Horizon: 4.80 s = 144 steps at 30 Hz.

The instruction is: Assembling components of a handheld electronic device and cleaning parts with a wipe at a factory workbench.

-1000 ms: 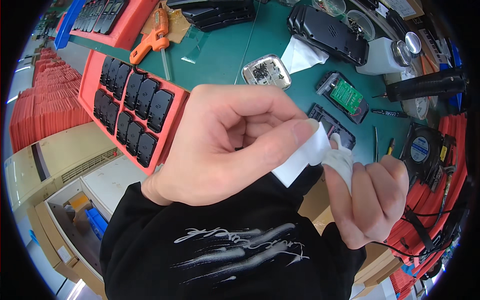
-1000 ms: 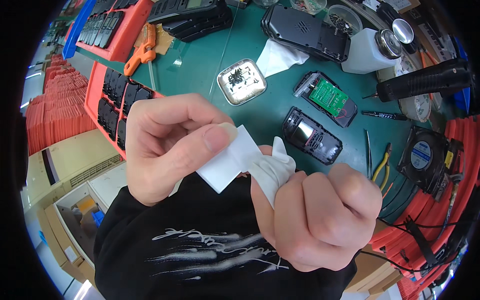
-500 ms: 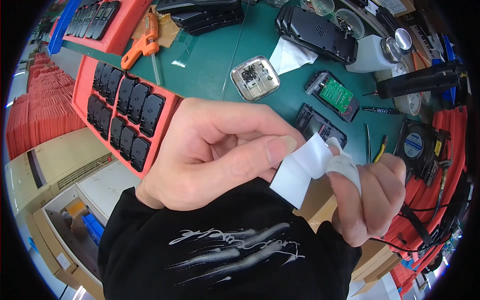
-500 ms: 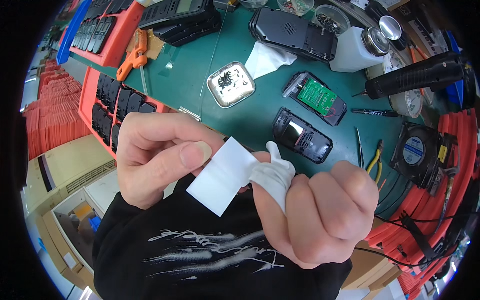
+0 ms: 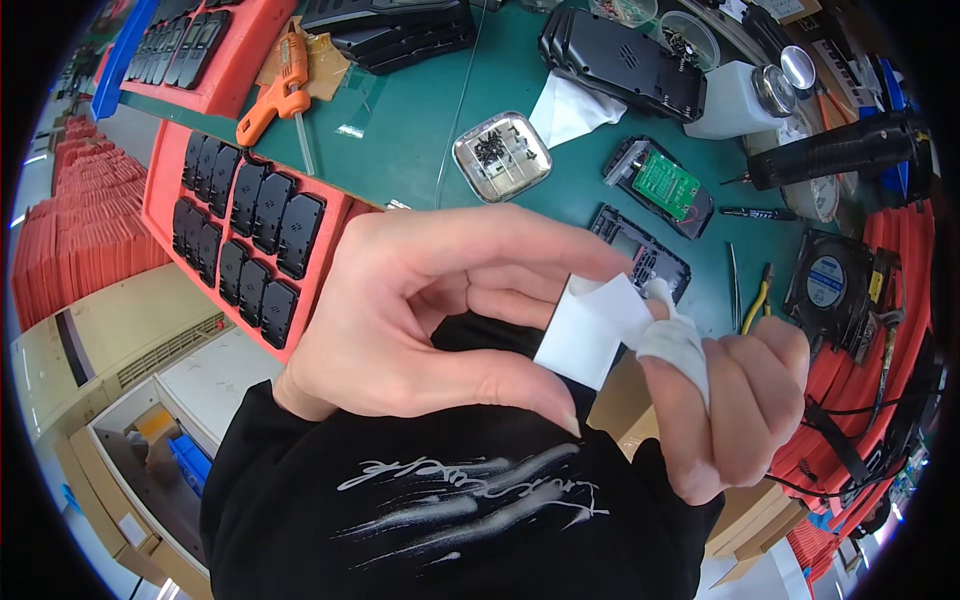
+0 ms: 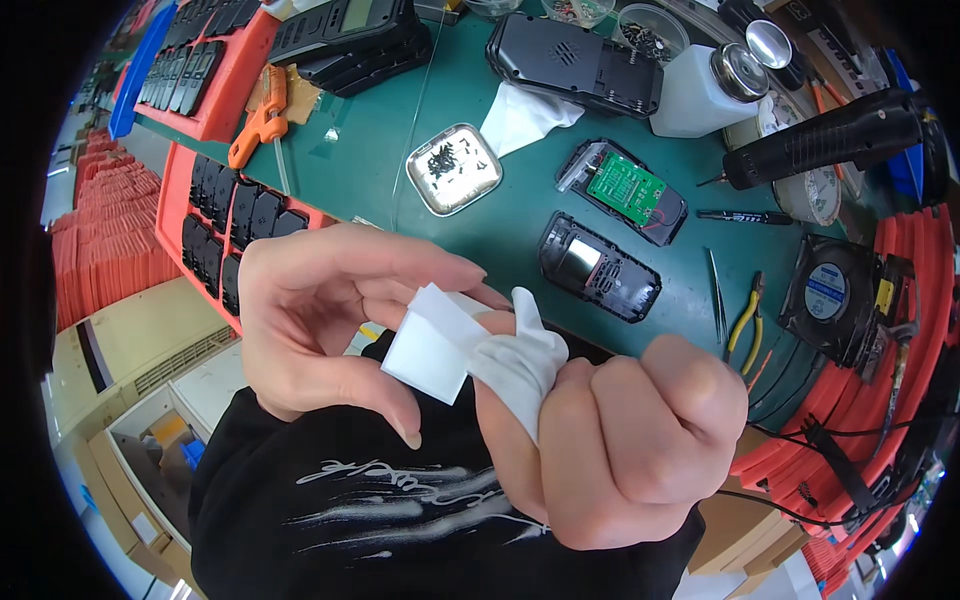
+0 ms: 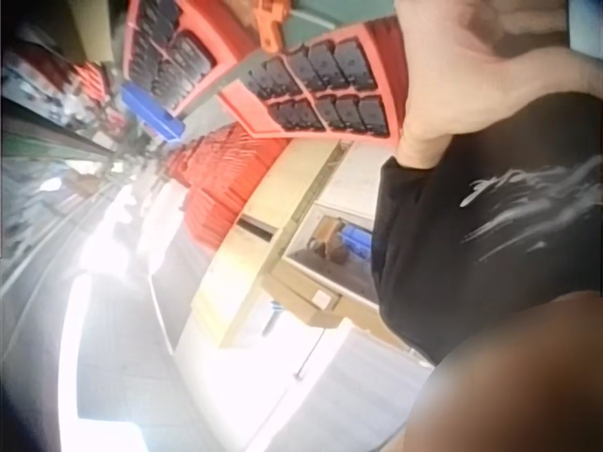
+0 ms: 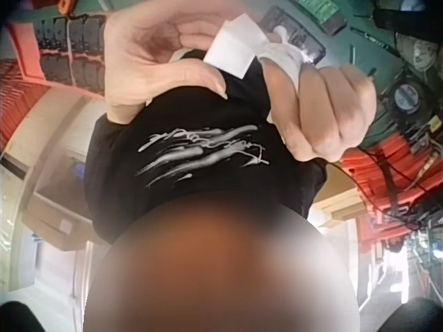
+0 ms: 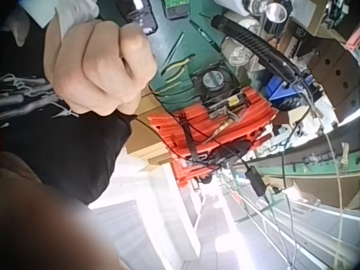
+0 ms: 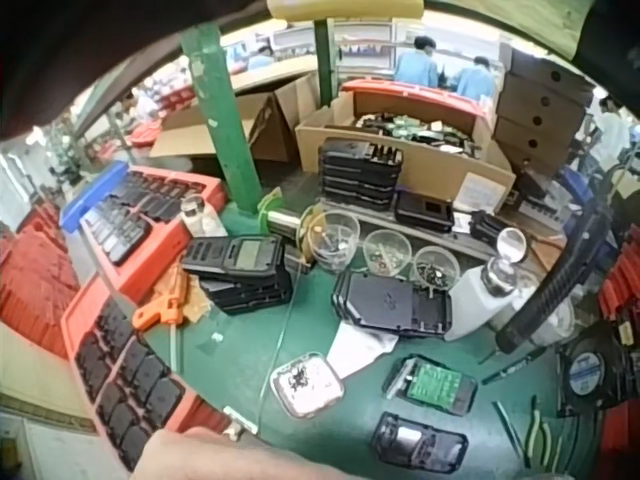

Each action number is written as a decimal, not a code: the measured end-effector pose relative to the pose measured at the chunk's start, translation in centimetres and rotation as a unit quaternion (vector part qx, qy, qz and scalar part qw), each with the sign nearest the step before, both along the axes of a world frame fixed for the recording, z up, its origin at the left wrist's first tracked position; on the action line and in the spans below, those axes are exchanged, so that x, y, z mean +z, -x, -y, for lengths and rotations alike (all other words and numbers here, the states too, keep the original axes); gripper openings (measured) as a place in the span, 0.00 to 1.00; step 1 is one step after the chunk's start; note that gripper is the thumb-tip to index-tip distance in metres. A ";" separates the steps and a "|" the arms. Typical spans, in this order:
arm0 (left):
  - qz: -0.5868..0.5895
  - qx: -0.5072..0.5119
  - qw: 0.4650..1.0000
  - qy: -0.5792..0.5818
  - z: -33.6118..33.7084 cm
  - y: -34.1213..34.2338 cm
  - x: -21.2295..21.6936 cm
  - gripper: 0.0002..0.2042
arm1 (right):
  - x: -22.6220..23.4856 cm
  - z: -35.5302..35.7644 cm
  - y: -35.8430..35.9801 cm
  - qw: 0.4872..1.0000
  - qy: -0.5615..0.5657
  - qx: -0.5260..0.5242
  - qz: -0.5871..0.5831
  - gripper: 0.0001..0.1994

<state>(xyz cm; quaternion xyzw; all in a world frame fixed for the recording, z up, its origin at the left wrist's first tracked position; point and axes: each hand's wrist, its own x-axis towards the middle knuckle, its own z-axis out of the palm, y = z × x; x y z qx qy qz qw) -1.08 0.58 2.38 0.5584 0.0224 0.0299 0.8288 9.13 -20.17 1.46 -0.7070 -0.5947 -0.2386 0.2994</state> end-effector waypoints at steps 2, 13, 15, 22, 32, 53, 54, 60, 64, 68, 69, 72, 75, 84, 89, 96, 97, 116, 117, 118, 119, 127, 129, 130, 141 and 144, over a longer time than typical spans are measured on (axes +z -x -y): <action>0.018 -0.005 1.000 -0.016 0.0 -0.1 -0.4 0.34 | -0.1 -0.1 -0.2 1.000 -0.005 0.006 0.007 0.18; 0.138 -0.019 0.980 -0.139 -0.3 -0.3 -0.9 0.32 | 0.1 -2.0 -1.6 0.994 -0.076 0.050 -0.068 0.21; 0.128 0.001 0.985 -0.118 0.1 -0.4 -1.2 0.33 | 0.1 -2.1 -1.8 0.992 -0.083 0.056 -0.082 0.21; 0.128 0.021 0.988 -0.083 0.5 -0.5 -1.5 0.33 | 0.3 -2.0 -1.7 0.992 -0.073 0.055 -0.084 0.21; 0.087 0.059 0.994 0.000 1.3 -0.2 -1.5 0.39 | 0.1 -2.0 -1.1 0.995 -0.066 0.037 -0.063 0.21; -0.159 0.064 0.983 0.070 1.2 0.6 1.3 0.28 | -0.7 -2.8 -0.8 0.983 -0.070 0.065 0.154 0.16; -0.176 0.037 0.982 0.058 1.0 0.5 1.2 0.28 | -0.6 -3.1 -0.7 0.986 -0.084 0.056 0.131 0.16; -0.303 -0.064 0.944 0.111 -1.1 0.0 2.1 0.23 | -0.7 -3.8 -2.5 0.965 -0.090 0.137 0.204 0.16; -0.350 -0.098 0.925 0.108 -1.9 0.4 1.4 0.24 | 0.1 -4.4 -2.9 0.937 -0.097 0.191 0.275 0.15; -0.325 -0.106 0.933 0.116 -1.8 0.2 1.5 0.22 | 0.5 -4.6 -2.7 0.928 -0.092 0.200 0.302 0.13; -0.326 -0.104 0.933 0.116 -1.9 0.3 1.5 0.22 | 0.5 -4.5 -2.6 0.929 -0.078 0.206 0.298 0.11; -0.319 -0.097 0.937 0.100 -1.9 0.3 1.1 0.21 | 0.3 -4.8 -2.7 0.926 -0.080 0.213 0.303 0.10; -0.281 -0.064 0.951 0.114 -1.5 0.4 0.6 0.23 | -0.1 -4.8 -2.8 0.916 -0.109 0.211 0.322 0.15; 0.047 0.026 0.994 0.098 0.4 1.5 -1.9 0.28 | -1.3 -1.4 0.0 0.993 -0.055 0.064 0.081 0.14; 0.161 0.000 0.987 -0.014 -0.3 0.9 -3.0 0.30 | -1.0 -2.4 -0.7 0.994 -0.085 0.062 0.007 0.16; 0.092 -0.027 0.995 0.000 -0.4 0.7 -1.6 0.33 | 0.2 -2.2 -0.9 0.992 -0.041 0.072 -0.098 0.18; 0.091 -0.028 0.995 -0.001 -0.4 0.7 -1.7 0.33 | 0.0 -2.3 -1.0 0.990 -0.044 0.077 -0.108 0.17; 0.053 -0.021 0.997 -0.054 -0.2 1.0 -1.2 0.36 | 0.4 -2.1 -1.2 0.988 -0.025 0.085 -0.125 0.17; 0.053 -0.022 0.997 -0.054 -0.3 1.0 -1.3 0.36 | 0.4 -2.0 -1.1 0.990 -0.025 0.080 -0.111 0.18; 0.076 -0.018 0.996 -0.053 -0.2 1.2 -1.8 0.34 | 0.5 -2.0 -1.1 0.992 -0.024 0.074 -0.097 0.18; 0.099 -0.014 0.994 -0.052 -0.2 1.3 -2.2 0.32 | 0.5 -1.9 -1.0 0.992 -0.024 0.072 -0.096 0.18; -0.010 -0.002 0.997 0.072 0.1 1.4 -1.1 0.23 | -0.4 -1.9 -0.8 0.996 -0.040 0.073 -0.027 0.18; -0.013 -0.033 0.998 0.053 0.0 1.4 -1.1 0.23 | -0.4 -1.9 -0.7 0.997 -0.034 0.066 -0.019 0.18; -0.018 -0.011 0.996 0.083 0.4 1.3 -1.0 0.24 | -0.4 -1.9 -0.7 0.997 -0.030 0.062 -0.015 0.18; 0.021 -0.020 0.999 -0.017 0.6 0.8 -0.8 0.32 | -0.7 -2.0 -2.4 0.977 -0.046 0.120 -0.173 0.18; 0.024 0.023 0.999 0.009 1.2 1.0 -1.0 0.34 | -1.0 -2.2 -2.9 0.969 -0.068 0.141 -0.191 0.18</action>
